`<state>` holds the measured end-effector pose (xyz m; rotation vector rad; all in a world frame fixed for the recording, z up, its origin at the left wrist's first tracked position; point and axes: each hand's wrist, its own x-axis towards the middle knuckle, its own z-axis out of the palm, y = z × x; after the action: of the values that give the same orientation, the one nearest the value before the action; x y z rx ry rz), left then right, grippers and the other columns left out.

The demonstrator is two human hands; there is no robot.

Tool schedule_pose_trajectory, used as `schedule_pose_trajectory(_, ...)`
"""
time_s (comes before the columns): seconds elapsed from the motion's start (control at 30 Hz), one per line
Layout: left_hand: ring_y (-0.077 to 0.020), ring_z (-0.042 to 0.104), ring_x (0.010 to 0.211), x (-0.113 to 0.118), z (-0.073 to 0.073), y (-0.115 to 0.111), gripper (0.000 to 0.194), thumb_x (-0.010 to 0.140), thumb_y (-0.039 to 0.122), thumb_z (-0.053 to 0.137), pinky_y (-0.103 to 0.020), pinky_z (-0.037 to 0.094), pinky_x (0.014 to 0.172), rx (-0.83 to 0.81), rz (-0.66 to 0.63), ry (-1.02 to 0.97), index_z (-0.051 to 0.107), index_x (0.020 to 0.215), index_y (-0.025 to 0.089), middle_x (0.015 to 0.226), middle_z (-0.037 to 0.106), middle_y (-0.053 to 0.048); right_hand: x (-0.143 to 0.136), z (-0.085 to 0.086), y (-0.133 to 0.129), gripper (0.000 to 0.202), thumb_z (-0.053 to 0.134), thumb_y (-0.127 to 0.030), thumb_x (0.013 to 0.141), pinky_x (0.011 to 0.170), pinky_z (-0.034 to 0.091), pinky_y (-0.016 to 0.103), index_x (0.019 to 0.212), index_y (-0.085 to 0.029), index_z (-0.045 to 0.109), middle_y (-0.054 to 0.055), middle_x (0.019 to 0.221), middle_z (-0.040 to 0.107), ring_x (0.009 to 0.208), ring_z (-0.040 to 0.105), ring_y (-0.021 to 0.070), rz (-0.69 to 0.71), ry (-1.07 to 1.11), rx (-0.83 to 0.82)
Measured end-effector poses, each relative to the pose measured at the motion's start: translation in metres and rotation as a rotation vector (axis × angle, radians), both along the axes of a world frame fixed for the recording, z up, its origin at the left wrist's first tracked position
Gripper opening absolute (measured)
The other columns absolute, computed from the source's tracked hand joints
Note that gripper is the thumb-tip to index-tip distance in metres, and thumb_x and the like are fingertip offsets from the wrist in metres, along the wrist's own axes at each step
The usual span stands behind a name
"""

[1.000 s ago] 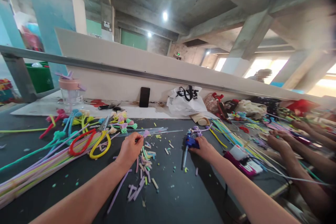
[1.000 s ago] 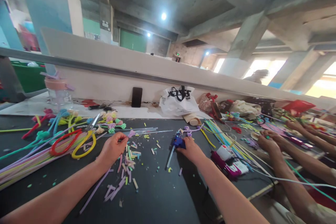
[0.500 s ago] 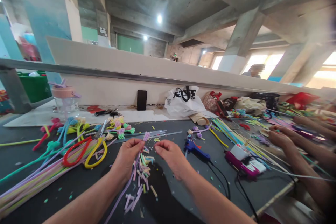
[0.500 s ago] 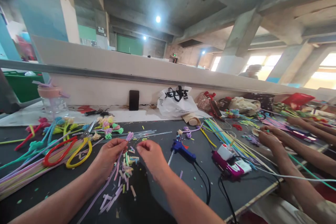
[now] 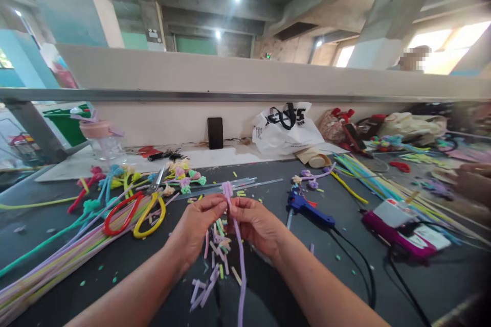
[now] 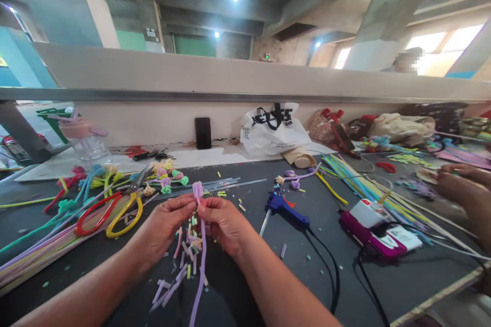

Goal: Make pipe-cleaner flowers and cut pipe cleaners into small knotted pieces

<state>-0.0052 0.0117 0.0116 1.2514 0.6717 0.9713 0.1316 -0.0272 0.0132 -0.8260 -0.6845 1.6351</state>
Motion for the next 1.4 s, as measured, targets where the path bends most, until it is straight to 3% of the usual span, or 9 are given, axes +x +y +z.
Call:
schedule_pose_trajectory(0.13, -0.013, 0.053, 0.061, -0.016, 0.013, 0.019, 0.02, 0.068, 0.032, 0.06, -0.024, 0.039, 0.061, 0.184, -0.119, 0.537, 0.066, 0.073, 0.013, 0.061, 0.06, 0.001, 0.013, 0.004, 0.002, 0.024, 0.078, -0.019, 0.056, 0.061, 0.049, 0.027, 0.064, -0.013, 0.057, -0.003, 0.058, 0.058, 0.051, 0.054, 0.0076, -0.035, 0.005, 0.025)
schedule_pose_trajectory(0.27, -0.013, 0.053, 0.059, -0.04, 0.031, 0.033, 0.012, 0.064, 0.024, 0.056, -0.022, 0.036, 0.055, 0.482, -0.257, 1.02, 0.064, 0.064, 0.016, 0.06, 0.06, 0.001, 0.019, 0.006, 0.004, 0.021, 0.075, -0.018, 0.062, 0.055, 0.05, 0.026, 0.068, -0.015, 0.055, -0.004, 0.064, 0.058, 0.052, 0.054, 0.0075, 0.017, 0.022, 0.033)
schedule_pose_trajectory(0.4, -0.0136, 0.054, 0.057, -0.049, 0.036, 0.027, 0.008, 0.059, 0.019, 0.057, -0.021, 0.033, 0.05, 0.6, -0.473, 1.322, 0.064, 0.062, 0.018, 0.06, 0.061, 0.001, 0.019, 0.006, 0.004, 0.019, 0.072, -0.016, 0.065, 0.047, 0.046, 0.019, 0.073, -0.015, 0.055, -0.003, 0.068, 0.057, 0.051, 0.052, 0.0056, 0.099, 0.018, 0.039)
schedule_pose_trajectory(0.53, -0.0157, 0.054, 0.057, -0.043, 0.025, 0.013, 0.012, 0.056, 0.016, 0.056, -0.023, 0.029, 0.047, 0.771, -0.5, 1.448, 0.065, 0.063, 0.019, 0.061, 0.062, -0.002, 0.018, 0.006, 0.003, 0.018, 0.071, -0.016, 0.066, 0.038, 0.033, 0.013, 0.072, -0.013, 0.055, -0.002, 0.063, 0.054, 0.048, 0.047, 0.004, 0.134, -0.027, 0.06)
schedule_pose_trajectory(0.73, -0.0148, 0.051, 0.054, -0.042, 0.023, 0.012, 0.016, 0.057, 0.014, 0.048, -0.023, 0.029, 0.045, 0.782, -0.535, 1.399, 0.063, 0.06, 0.019, 0.06, 0.061, -0.002, 0.012, 0.005, -0.001, 0.022, 0.068, -0.027, 0.07, 0.033, 0.021, 0.013, 0.068, -0.013, 0.052, -0.002, 0.058, 0.053, 0.041, 0.042, 0.0028, 0.148, -0.108, 0.068)
schedule_pose_trajectory(0.97, -0.0096, 0.051, 0.054, -0.064, 0.071, 0.018, 0.007, 0.07, 0.022, 0.05, -0.02, 0.04, 0.05, 0.376, -0.393, 0.866, 0.055, 0.073, 0.018, 0.059, 0.053, 0.004, 0.002, 0.008, -0.009, 0.025, 0.065, -0.026, 0.071, 0.036, 0.022, 0.014, 0.088, -0.018, 0.049, -0.004, 0.055, 0.056, 0.038, 0.042, 0.0034, 0.096, -0.137, 0.113)
schedule_pose_trajectory(1.1, -0.0088, 0.052, 0.053, -0.067, 0.088, 0.016, 0.011, 0.07, 0.026, 0.058, -0.022, 0.044, 0.054, 0.282, -0.194, 0.604, 0.054, 0.076, 0.018, 0.059, 0.055, 0.004, -0.005, 0.011, -0.01, 0.038, 0.066, -0.029, 0.067, 0.036, 0.024, 0.016, 0.098, -0.017, 0.049, -0.005, 0.053, 0.056, 0.038, 0.045, 0.0054, -0.036, -0.279, 0.152)
schedule_pose_trajectory(1.23, -0.0104, 0.056, 0.055, -0.063, 0.088, 0.017, 0.013, 0.069, 0.027, 0.062, -0.023, 0.046, 0.056, 0.301, -0.032, 0.48, 0.055, 0.069, 0.017, 0.057, 0.059, 0.002, -0.011, 0.012, -0.009, 0.04, 0.065, -0.029, 0.066, 0.038, 0.027, 0.018, 0.102, -0.016, 0.052, -0.004, 0.054, 0.059, 0.04, 0.051, 0.0081, -0.185, -0.45, 0.181)
schedule_pose_trajectory(1.4, -0.0094, 0.05, 0.056, -0.052, 0.075, 0.018, 0.013, 0.067, 0.029, 0.063, -0.023, 0.042, 0.056, 0.401, 0.086, 0.508, 0.06, 0.066, 0.017, 0.059, 0.057, 0.003, -0.015, 0.009, -0.008, 0.027, 0.062, -0.024, 0.066, 0.041, 0.032, 0.02, 0.091, -0.015, 0.061, -0.003, 0.055, 0.059, 0.042, 0.053, 0.009, -0.267, -0.549, 0.19)
